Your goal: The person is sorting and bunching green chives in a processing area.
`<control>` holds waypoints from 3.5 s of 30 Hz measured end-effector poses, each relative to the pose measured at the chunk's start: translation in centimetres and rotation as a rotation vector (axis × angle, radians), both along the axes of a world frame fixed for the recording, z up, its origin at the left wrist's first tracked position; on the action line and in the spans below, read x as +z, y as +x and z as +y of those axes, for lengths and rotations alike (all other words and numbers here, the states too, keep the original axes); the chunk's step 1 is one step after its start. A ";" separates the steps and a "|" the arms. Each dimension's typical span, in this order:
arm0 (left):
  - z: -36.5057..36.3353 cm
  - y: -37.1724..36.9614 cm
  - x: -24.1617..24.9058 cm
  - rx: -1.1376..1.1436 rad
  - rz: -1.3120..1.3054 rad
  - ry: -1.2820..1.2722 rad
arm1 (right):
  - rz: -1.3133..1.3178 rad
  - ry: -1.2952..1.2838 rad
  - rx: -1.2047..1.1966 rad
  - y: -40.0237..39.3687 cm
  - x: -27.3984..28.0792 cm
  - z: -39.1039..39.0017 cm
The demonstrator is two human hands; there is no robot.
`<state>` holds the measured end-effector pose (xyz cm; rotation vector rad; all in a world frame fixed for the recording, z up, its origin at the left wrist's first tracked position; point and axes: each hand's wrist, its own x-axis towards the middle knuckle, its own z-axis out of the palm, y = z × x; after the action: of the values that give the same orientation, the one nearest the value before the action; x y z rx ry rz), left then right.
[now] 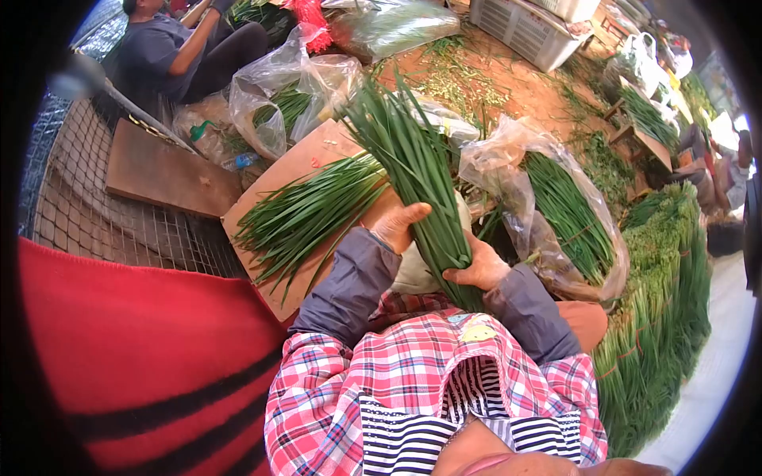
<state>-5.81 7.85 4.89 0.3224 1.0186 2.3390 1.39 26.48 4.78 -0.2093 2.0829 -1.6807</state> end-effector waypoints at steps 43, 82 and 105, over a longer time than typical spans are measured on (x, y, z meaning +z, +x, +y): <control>2.5 1.8 3.8 0.314 0.241 -0.204 | 0.159 0.163 0.043 1.0 1.5 3.8; 2.9 -5.1 2.3 0.252 0.197 0.255 | 0.458 0.121 -0.426 -0.6 -1.3 11.0; 2.6 -3.1 1.1 0.226 0.125 0.195 | 0.433 0.123 -0.493 0.3 -5.3 9.5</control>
<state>-8.91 10.41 5.95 0.4536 0.9267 2.6596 1.73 35.94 -0.50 -0.0167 2.7251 -1.8980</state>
